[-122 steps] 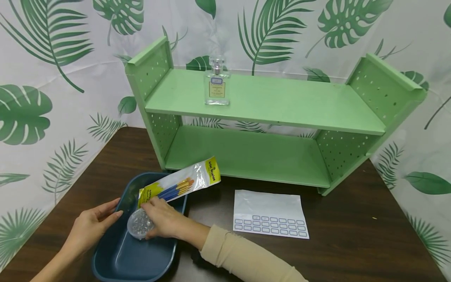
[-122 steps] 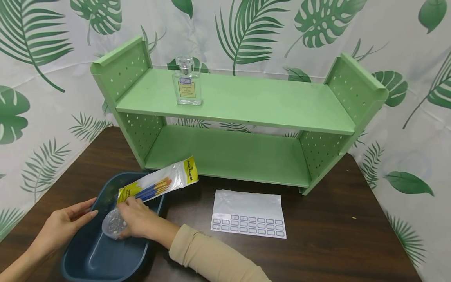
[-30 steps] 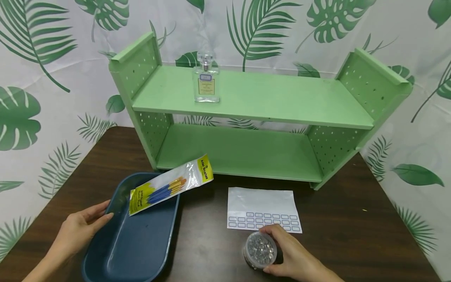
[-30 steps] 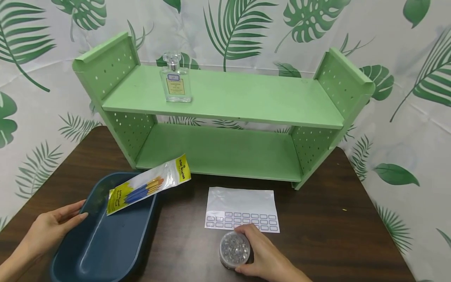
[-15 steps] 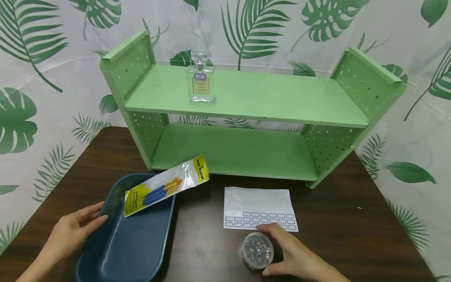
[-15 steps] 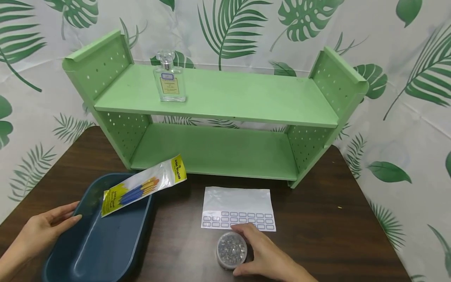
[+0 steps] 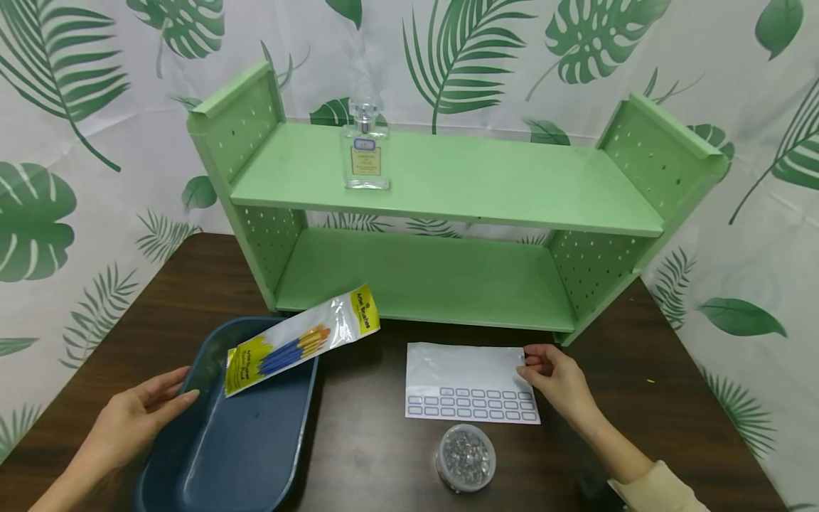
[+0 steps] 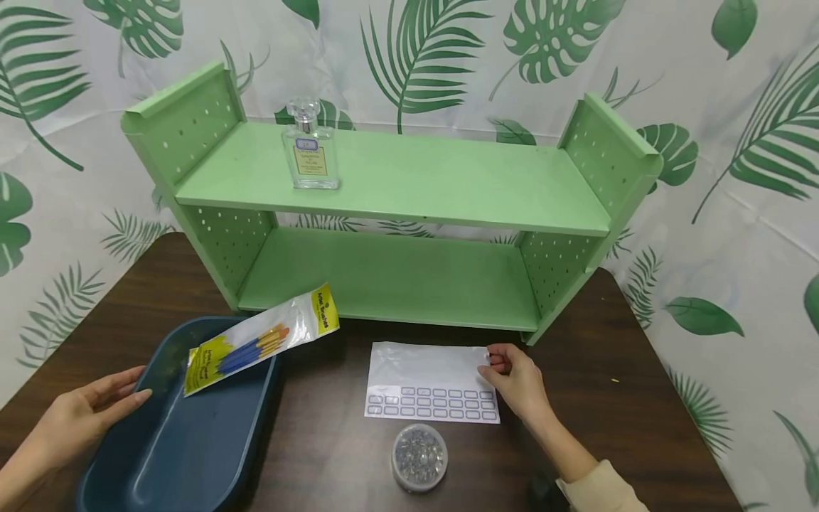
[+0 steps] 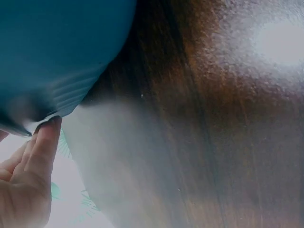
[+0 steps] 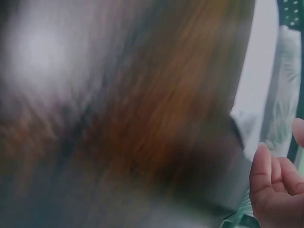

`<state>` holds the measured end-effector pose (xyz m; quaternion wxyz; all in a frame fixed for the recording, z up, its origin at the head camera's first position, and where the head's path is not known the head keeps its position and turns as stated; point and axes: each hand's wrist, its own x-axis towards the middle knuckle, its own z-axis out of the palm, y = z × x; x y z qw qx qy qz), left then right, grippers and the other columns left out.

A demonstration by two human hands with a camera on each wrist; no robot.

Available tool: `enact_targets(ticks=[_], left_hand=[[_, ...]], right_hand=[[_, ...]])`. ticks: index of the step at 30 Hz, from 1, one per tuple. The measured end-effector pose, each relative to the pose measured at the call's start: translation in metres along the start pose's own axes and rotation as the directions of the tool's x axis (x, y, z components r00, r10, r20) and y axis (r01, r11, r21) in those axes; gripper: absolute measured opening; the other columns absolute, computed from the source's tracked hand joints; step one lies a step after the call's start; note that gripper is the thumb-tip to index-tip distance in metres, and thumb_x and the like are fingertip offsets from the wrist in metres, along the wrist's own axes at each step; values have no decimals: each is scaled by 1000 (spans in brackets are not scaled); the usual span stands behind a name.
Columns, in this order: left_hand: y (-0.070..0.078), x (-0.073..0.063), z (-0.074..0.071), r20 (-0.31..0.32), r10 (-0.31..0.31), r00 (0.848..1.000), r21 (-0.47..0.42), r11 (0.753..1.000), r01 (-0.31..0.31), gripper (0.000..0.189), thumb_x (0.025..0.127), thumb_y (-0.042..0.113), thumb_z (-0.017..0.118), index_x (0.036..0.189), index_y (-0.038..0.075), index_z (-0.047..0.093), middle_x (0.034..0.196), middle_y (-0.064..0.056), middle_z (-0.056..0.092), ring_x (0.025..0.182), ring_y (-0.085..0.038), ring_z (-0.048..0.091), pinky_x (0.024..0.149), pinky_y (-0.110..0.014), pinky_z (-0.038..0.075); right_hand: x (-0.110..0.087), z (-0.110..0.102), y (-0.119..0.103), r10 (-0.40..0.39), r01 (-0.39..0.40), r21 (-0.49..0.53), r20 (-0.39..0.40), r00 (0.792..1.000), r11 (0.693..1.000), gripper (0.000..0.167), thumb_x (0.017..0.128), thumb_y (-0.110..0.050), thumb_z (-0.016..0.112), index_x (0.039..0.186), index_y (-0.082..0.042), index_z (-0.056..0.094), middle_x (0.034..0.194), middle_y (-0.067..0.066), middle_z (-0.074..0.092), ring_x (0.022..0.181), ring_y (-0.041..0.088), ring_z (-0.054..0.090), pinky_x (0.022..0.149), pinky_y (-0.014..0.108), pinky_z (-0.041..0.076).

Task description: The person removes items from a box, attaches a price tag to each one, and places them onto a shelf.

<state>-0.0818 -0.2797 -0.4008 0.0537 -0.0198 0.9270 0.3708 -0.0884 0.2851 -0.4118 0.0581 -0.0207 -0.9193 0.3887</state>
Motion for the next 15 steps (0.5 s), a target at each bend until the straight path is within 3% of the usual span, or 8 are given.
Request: enact_targets(ticks=[1, 3, 5, 8, 9, 11, 15], left_hand=[[1, -1, 0, -29, 20, 999, 6, 1000, -20, 62, 92, 35, 61, 133, -8, 46, 118, -31, 58, 84, 5, 60, 63, -19, 53], [5, -2, 1, -121, 71, 990, 15, 997, -70, 57, 91, 32, 62, 132, -5, 49, 116, -17, 65, 86, 14, 56, 63, -12, 49], [12, -3, 0, -228, 125, 966, 13, 992, -125, 51, 90, 28, 64, 130, -2, 52, 113, 0, 67, 81, 29, 40, 61, -3, 42], [33, -4, -1, -333, 193, 923, -40, 975, -219, 46, 90, 21, 65, 130, 1, 54, 108, 26, 59, 87, 28, 44, 66, 1, 40], [43, -5, 0, -345, 216, 913, -58, 966, -251, 45, 90, 19, 65, 130, 2, 54, 108, 28, 57, 89, 27, 46, 67, 0, 41], [63, -6, 3, -329, 256, 909, -120, 943, -309, 44, 90, 15, 64, 131, 2, 53, 108, 32, 55, 93, 22, 51, 71, -2, 43], [105, -11, 17, -216, 318, 923, -259, 893, -368, 42, 90, 10, 63, 130, 1, 53, 113, 16, 63, 96, 12, 57, 74, -9, 48]], right_hand=[[2, 0, 2, 4, -4, -21, 0, 1000, 1000, 34, 82, -2, 70, 112, 9, 58, 94, 16, 63, 81, 18, 59, 64, 18, 49], [7, 2, 6, 9, -9, -64, 1, 1000, 998, 35, 81, -2, 70, 111, 10, 58, 93, 17, 63, 80, 20, 59, 63, 20, 49], [11, 3, 8, 13, -12, -102, 9, 1000, 995, 36, 80, -3, 71, 112, 10, 58, 93, 18, 63, 80, 22, 60, 63, 23, 49], [15, 4, 9, 25, -22, -142, 16, 1000, 990, 39, 80, -5, 71, 113, 10, 57, 94, 19, 61, 80, 24, 60, 62, 26, 49], [16, 4, 9, 28, -25, -149, 19, 999, 989, 40, 80, -5, 71, 114, 11, 56, 94, 20, 61, 80, 25, 60, 61, 27, 48], [17, 4, 9, 27, -23, -163, 24, 999, 986, 40, 80, -5, 71, 114, 12, 56, 93, 20, 60, 78, 25, 59, 60, 28, 47], [19, 6, 10, 27, -19, -180, 41, 999, 983, 40, 80, -4, 71, 113, 12, 55, 92, 20, 58, 75, 22, 55, 60, 29, 45]])
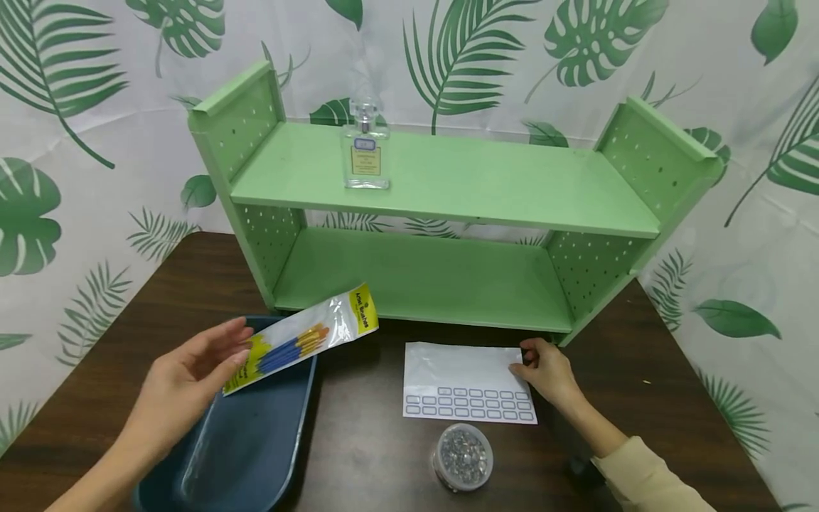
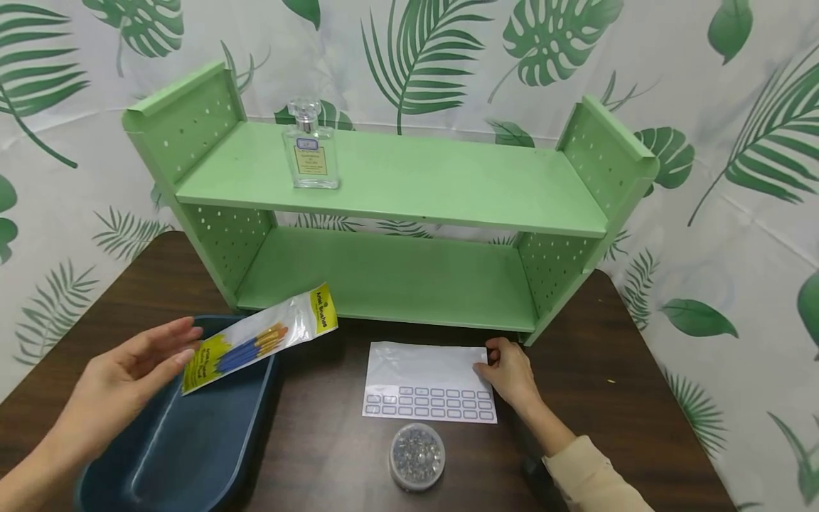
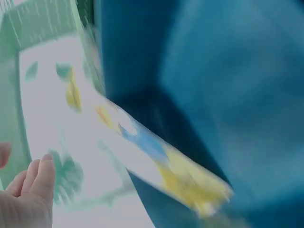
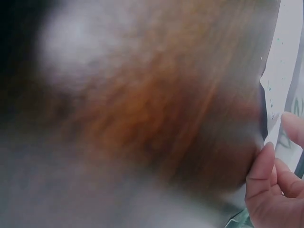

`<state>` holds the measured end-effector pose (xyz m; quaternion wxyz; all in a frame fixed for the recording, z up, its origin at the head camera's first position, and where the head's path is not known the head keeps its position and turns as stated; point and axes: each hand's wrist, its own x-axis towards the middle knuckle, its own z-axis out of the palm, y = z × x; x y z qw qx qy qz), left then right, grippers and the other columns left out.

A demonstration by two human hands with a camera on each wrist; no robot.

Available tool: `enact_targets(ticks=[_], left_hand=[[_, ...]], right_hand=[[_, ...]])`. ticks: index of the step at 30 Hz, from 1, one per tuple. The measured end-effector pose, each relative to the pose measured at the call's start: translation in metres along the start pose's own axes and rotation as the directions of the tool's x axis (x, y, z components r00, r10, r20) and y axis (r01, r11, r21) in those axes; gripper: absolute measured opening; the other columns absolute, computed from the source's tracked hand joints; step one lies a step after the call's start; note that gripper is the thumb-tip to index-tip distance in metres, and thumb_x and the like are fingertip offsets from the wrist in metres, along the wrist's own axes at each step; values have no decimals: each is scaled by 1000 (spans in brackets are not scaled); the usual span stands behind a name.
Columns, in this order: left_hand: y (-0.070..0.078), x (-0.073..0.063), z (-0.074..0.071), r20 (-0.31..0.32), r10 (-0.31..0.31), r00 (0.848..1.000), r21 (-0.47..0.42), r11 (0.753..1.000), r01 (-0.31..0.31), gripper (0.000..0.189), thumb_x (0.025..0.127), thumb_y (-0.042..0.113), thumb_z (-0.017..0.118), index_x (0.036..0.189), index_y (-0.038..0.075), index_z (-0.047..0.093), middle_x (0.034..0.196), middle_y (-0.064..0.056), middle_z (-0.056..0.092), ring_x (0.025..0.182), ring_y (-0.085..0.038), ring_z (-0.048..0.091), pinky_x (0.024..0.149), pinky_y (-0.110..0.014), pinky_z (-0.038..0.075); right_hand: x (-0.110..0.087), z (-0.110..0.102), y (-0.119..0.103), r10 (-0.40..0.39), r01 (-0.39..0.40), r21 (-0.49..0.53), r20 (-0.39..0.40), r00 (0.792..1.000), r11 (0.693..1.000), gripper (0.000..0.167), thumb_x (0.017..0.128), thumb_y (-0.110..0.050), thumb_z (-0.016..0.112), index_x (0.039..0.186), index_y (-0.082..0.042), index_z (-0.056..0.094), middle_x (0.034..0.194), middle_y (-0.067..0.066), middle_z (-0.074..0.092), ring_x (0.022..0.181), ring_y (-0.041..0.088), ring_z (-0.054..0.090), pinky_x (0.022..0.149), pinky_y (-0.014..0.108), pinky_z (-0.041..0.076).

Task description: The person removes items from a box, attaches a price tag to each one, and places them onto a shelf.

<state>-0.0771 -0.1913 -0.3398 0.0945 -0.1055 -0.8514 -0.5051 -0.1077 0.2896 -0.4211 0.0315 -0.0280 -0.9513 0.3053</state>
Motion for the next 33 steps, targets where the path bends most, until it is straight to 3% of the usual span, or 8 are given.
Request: enact_targets(ticks=[3, 5, 7, 12, 15, 18, 21, 33], left_hand=[[21, 2, 22, 133, -34, 991, -137, 989, 52, 42, 91, 12, 62, 130, 0, 53, 118, -5, 65, 99, 2, 61, 77, -15, 51], [32, 4, 38, 244, -85, 966, -223, 965, 141, 46, 91, 16, 62, 132, 0, 50, 122, -15, 62, 103, -6, 61, 81, -18, 51], [39, 5, 53, 366, -143, 920, -284, 924, 257, 51, 92, 21, 62, 135, 0, 47, 126, -18, 58, 109, -15, 60, 86, -23, 50], [47, 11, 96, 600, -243, 762, -337, 787, 517, 59, 92, 22, 61, 139, -5, 38, 135, -24, 49, 119, -29, 53, 97, -39, 46], [46, 14, 121, 637, -301, 709, -309, 744, 593, 58, 92, 15, 61, 138, -10, 36, 134, -28, 48, 116, -32, 55, 98, -44, 44], [43, 17, 142, 605, -379, 700, -248, 746, 618, 54, 91, 9, 59, 135, -13, 37, 130, -27, 51, 113, -32, 56, 95, -46, 46], [40, 19, 157, 557, -426, 713, -192, 769, 610, 53, 91, 6, 59, 134, -15, 37, 128, -28, 51, 114, -35, 55, 93, -46, 47], [35, 36, 186, 477, -475, 739, -114, 801, 588, 54, 89, 5, 60, 132, -18, 37, 124, -30, 53, 116, -38, 52, 92, -46, 47]], right_hand=[[3, 2, 0, 2, -2, -23, 6, 1000, 1000, 39, 79, -5, 72, 111, 11, 56, 90, 18, 59, 73, 21, 54, 60, 31, 44], [5, 2, -1, 7, -7, -41, 7, 1000, 999, 38, 79, -6, 72, 109, 11, 56, 88, 17, 59, 72, 21, 53, 60, 31, 43], [7, 3, -1, 10, -10, -55, 9, 1000, 998, 37, 79, -7, 72, 108, 10, 56, 87, 17, 59, 72, 22, 53, 60, 31, 42], [8, 1, -1, 28, -26, -84, 20, 999, 996, 34, 79, -8, 73, 104, 9, 57, 86, 16, 58, 71, 22, 52, 59, 31, 41], [8, 1, -2, 36, -33, -87, 28, 999, 996, 32, 80, -9, 72, 102, 8, 57, 86, 16, 58, 72, 23, 52, 59, 32, 41], [8, 2, -2, 40, -37, -81, 32, 999, 996, 30, 80, -8, 72, 101, 8, 57, 85, 16, 58, 72, 22, 52, 59, 31, 41], [8, 4, -3, 35, -33, -76, 26, 999, 997, 29, 79, -8, 72, 99, 6, 56, 84, 14, 57, 70, 21, 51, 58, 30, 40], [7, 3, -5, 47, -46, -72, 11, 999, 996, 29, 79, -8, 71, 99, 4, 54, 83, 12, 56, 69, 21, 50, 58, 30, 39]])
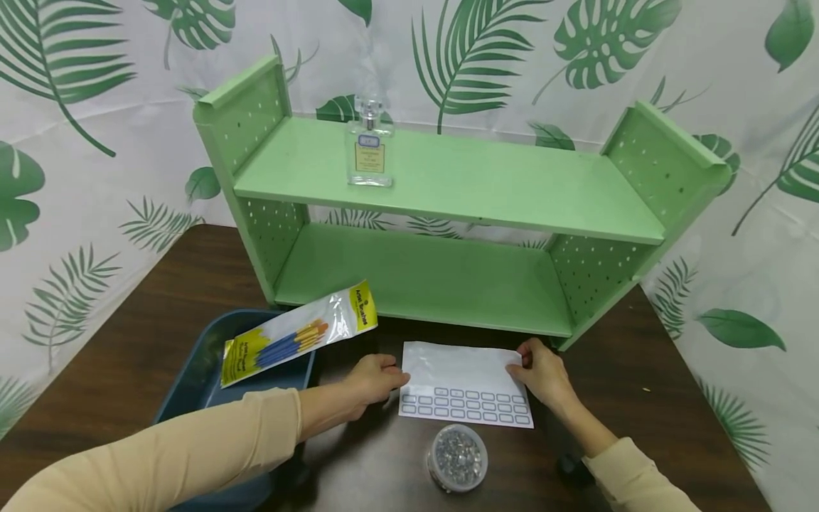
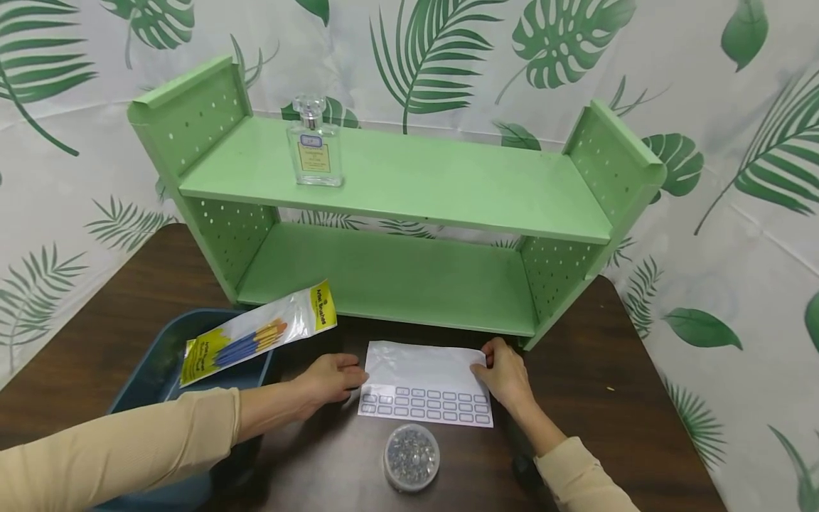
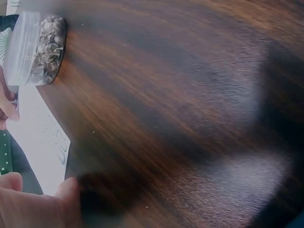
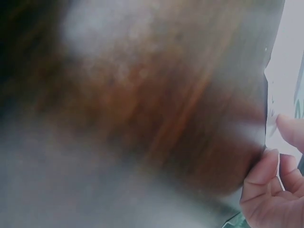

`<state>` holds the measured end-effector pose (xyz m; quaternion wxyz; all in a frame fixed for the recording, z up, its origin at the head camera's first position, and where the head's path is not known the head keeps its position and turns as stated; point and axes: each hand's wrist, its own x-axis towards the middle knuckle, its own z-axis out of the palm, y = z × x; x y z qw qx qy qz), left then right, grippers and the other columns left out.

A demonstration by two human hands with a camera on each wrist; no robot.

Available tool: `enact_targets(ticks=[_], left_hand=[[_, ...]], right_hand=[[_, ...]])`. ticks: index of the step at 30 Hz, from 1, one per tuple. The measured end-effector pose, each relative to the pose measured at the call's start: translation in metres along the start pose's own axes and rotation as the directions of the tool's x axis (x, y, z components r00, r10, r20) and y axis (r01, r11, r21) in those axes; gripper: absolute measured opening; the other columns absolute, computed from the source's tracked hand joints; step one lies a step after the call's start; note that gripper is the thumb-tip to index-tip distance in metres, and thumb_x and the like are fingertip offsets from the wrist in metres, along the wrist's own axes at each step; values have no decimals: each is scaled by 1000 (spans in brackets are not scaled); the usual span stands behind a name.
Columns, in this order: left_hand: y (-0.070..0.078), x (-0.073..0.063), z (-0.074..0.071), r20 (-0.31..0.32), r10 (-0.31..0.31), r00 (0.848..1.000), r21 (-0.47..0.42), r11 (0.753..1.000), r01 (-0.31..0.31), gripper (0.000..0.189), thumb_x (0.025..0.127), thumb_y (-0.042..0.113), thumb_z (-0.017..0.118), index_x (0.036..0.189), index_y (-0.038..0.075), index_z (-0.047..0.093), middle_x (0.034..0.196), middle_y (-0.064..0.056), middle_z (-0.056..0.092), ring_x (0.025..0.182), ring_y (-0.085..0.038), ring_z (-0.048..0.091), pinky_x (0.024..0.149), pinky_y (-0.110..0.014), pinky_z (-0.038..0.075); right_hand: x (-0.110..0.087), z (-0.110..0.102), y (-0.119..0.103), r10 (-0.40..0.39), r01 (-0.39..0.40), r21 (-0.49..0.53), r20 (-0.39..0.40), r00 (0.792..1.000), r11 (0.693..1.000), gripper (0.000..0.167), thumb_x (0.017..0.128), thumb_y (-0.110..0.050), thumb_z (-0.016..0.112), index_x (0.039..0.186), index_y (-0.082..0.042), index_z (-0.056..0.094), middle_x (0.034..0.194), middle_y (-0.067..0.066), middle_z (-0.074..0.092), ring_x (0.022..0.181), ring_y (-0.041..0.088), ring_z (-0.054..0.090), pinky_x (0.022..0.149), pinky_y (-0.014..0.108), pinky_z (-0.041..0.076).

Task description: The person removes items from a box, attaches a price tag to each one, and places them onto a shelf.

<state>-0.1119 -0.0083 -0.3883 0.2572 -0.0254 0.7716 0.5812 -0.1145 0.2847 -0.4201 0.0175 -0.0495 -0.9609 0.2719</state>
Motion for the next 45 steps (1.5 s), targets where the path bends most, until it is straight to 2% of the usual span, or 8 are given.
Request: enact_targets(ticks=[8, 16, 20, 23, 27, 30, 38, 45], left_hand=[[-2, 9, 7, -28, 11, 1000, 1, 1000, -11, 47, 87, 2, 60, 126, -18, 44, 115, -27, 59, 107, -33, 57, 87, -40, 51], [-2, 14, 9, -46, -22, 999, -47, 999, 20, 40, 86, 0, 59, 122, -16, 48, 111, -25, 58, 99, -31, 60, 83, -40, 52], [-3, 14, 10, -65, -18, 998, -55, 998, 15, 35, 85, -1, 60, 118, -13, 53, 105, -20, 59, 91, -25, 60, 80, -38, 53], [-4, 13, 12, -95, 20, 995, -11, 1000, -21, 30, 83, -1, 63, 111, -9, 57, 96, -16, 61, 82, -18, 57, 72, -31, 52], [-6, 12, 16, -124, 69, 990, 27, 997, -66, 27, 80, -2, 65, 105, -6, 58, 90, -13, 62, 72, -14, 52, 56, -21, 42], [-7, 11, 18, -131, 79, 988, 16, 997, -78, 29, 79, -3, 66, 107, -6, 57, 87, -12, 61, 68, -13, 50, 51, -19, 38], [-12, 11, 22, -127, 146, 981, -15, 989, -149, 43, 78, -9, 64, 117, -11, 47, 86, -17, 63, 71, -16, 59, 63, -27, 51], [-12, 6, 22, -81, 213, 974, -68, 973, -218, 71, 81, -12, 60, 143, 1, 28, 94, -24, 67, 72, -23, 66, 61, -31, 54]], right_hand=[[0, 2, 1, -11, 11, 9, -17, 1000, 1000, 27, 79, -7, 71, 98, 3, 54, 82, 11, 57, 69, 20, 51, 58, 30, 39], [0, 2, 1, -10, 10, 9, -11, 1000, 1000, 27, 79, -7, 70, 99, 3, 55, 82, 10, 57, 69, 19, 51, 59, 30, 39], [1, 1, 1, -17, 17, 10, -7, 1000, 1000, 26, 80, -7, 70, 98, 4, 55, 81, 9, 56, 68, 19, 50, 59, 30, 40], [2, 1, 2, -24, 25, 11, -11, 1000, 1000, 25, 79, -6, 70, 97, 5, 56, 79, 9, 56, 67, 19, 49, 58, 29, 40], [3, 0, 3, -25, 26, 26, -13, 1000, 999, 22, 79, -6, 71, 93, 4, 57, 75, 7, 54, 65, 17, 47, 56, 28, 38], [3, -1, 5, -22, 23, 49, -7, 1000, 999, 17, 80, -5, 70, 89, 4, 58, 72, 7, 54, 63, 16, 45, 53, 26, 37], [2, -3, 5, 62, -74, 211, 62, 996, 975, 17, 84, -5, 67, 94, 8, 59, 75, 10, 57, 64, 14, 49, 51, 23, 44], [3, -5, 6, 99, -125, 285, 103, 990, 950, 19, 86, -6, 66, 96, 9, 59, 78, 10, 59, 66, 12, 52, 56, 24, 49]])
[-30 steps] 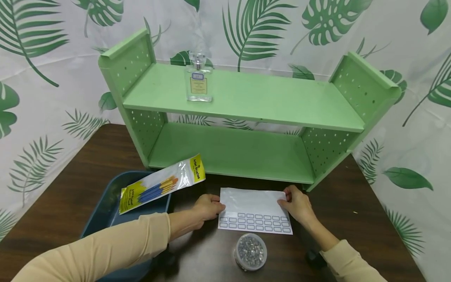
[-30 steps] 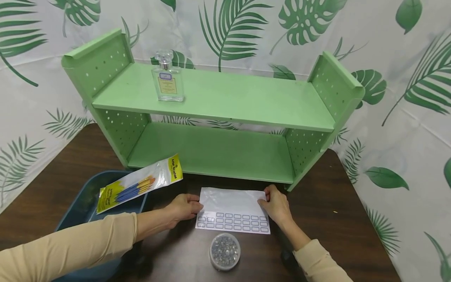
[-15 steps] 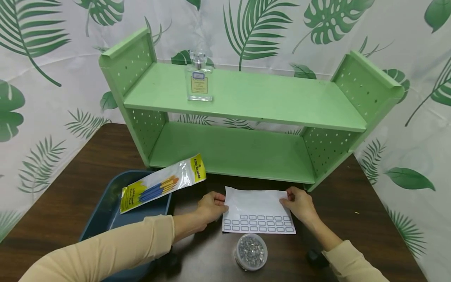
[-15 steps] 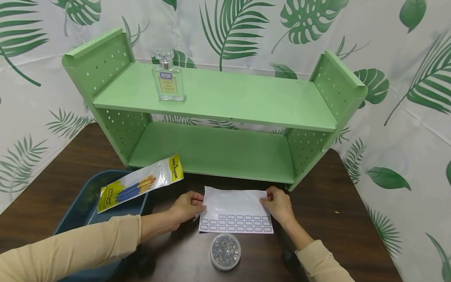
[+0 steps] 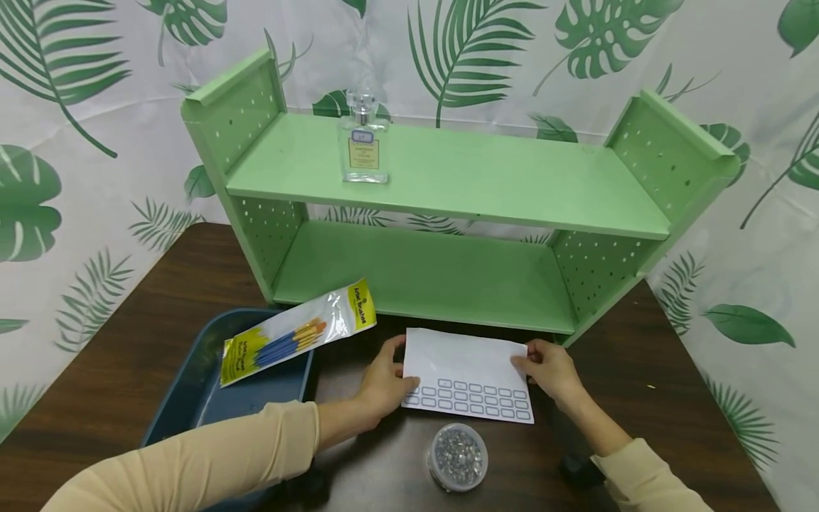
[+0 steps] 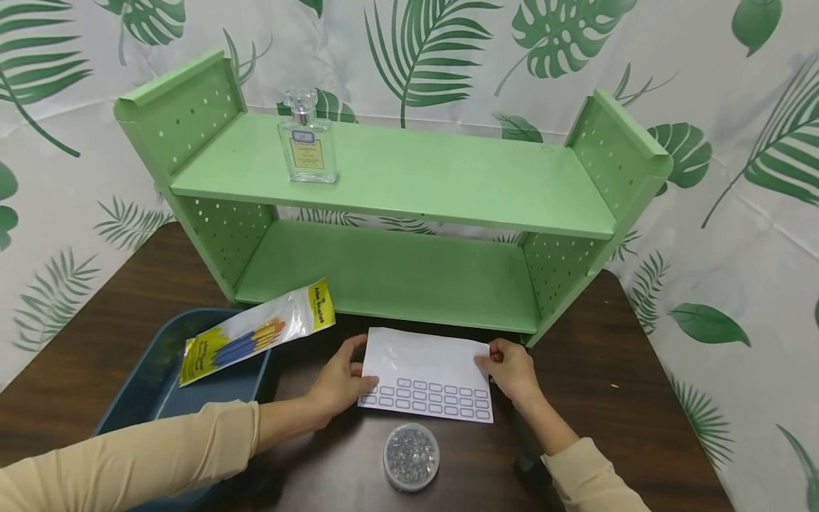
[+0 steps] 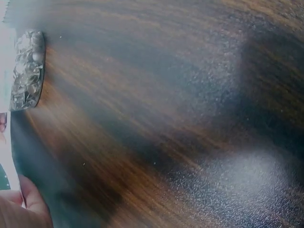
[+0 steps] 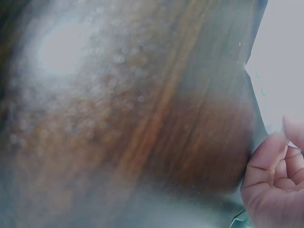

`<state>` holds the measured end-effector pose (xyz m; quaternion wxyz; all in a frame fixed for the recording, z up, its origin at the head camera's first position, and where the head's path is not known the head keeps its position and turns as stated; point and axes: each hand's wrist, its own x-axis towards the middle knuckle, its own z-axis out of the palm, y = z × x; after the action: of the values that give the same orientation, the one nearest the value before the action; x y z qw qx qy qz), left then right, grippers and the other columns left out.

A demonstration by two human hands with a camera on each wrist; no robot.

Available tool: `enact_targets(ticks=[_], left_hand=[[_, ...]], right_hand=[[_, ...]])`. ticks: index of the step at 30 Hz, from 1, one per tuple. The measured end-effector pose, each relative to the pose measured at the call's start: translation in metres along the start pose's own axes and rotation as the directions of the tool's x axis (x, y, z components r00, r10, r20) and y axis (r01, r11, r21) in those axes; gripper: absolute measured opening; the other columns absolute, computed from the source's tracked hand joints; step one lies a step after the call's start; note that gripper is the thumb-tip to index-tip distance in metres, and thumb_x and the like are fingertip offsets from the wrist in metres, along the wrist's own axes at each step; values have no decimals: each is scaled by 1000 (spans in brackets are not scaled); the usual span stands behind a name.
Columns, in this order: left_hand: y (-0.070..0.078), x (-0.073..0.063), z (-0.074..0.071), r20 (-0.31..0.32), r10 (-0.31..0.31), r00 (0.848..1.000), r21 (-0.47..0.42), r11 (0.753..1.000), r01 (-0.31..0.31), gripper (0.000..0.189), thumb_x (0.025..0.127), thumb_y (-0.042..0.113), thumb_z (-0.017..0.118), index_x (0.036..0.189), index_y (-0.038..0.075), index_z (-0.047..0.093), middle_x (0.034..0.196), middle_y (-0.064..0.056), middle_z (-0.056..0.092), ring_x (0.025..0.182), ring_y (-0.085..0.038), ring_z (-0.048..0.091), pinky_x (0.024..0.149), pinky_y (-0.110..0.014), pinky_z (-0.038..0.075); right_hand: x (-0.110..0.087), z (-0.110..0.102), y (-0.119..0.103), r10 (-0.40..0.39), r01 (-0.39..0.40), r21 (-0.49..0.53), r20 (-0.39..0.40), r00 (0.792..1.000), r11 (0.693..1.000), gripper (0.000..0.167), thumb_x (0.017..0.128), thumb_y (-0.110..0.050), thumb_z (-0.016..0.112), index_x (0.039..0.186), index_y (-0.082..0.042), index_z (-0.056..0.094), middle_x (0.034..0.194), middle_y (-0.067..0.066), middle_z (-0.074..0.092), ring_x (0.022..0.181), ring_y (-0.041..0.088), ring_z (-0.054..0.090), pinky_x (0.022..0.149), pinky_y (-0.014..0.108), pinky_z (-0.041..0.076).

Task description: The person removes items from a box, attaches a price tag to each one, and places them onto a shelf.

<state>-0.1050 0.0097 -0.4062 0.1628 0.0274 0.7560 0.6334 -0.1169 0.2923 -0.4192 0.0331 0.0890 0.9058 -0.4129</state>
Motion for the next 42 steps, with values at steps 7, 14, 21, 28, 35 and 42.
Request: enact_targets(ticks=[7, 14, 21, 28, 35, 42], left_hand=[[0, -4, -2, 42, 106, 993, -44, 994, -105, 85, 81, -16, 55, 152, 12, 16, 103, -28, 66, 79, -27, 69, 63, -31, 55], [1, -4, -1, 16, 119, 993, 154, 981, -120, 50, 84, -8, 55, 130, 9, 57, 113, -18, 66, 87, -16, 62, 73, -25, 48], [2, -4, 1, 28, 71, 997, 154, 985, -74, 32, 83, -5, 58, 114, 1, 65, 99, -13, 69, 84, -14, 61, 78, -30, 47], [1, -1, 2, 37, 55, 998, 104, 993, -59, 34, 78, -5, 67, 111, 2, 62, 93, -10, 67, 75, -11, 61, 72, -26, 48], [0, -3, 1, 70, 51, 996, 87, 995, -57, 27, 81, -5, 64, 107, 0, 68, 98, -12, 69, 84, -14, 63, 71, -23, 50], [1, -3, 1, 80, 42, 996, 98, 994, -49, 27, 83, -5, 62, 108, -2, 68, 95, -13, 71, 83, -13, 63, 69, -22, 49]], right_hand=[[0, -1, -1, 16, -17, 29, 15, 1000, 999, 21, 86, -6, 66, 98, 10, 59, 78, 10, 60, 67, 12, 54, 56, 23, 50], [0, 1, -1, 24, -25, 47, 23, 999, 999, 21, 86, -6, 66, 98, 10, 58, 77, 9, 60, 67, 12, 53, 56, 24, 50], [-1, 2, -1, 42, -45, 86, 37, 998, 995, 21, 87, -6, 65, 98, 11, 58, 75, 6, 60, 66, 11, 54, 56, 23, 50], [2, 0, 0, 55, -65, 139, 71, 996, 988, 21, 89, -8, 63, 97, 11, 57, 72, 3, 58, 66, 10, 54, 57, 22, 50], [4, 0, -1, 78, -88, 151, 69, 995, 985, 22, 89, -9, 64, 96, 10, 56, 72, 2, 57, 66, 10, 54, 57, 22, 50], [3, 0, -2, 71, -82, 174, 69, 995, 981, 20, 88, -9, 64, 94, 9, 56, 71, 0, 56, 64, 8, 54, 57, 21, 50]])
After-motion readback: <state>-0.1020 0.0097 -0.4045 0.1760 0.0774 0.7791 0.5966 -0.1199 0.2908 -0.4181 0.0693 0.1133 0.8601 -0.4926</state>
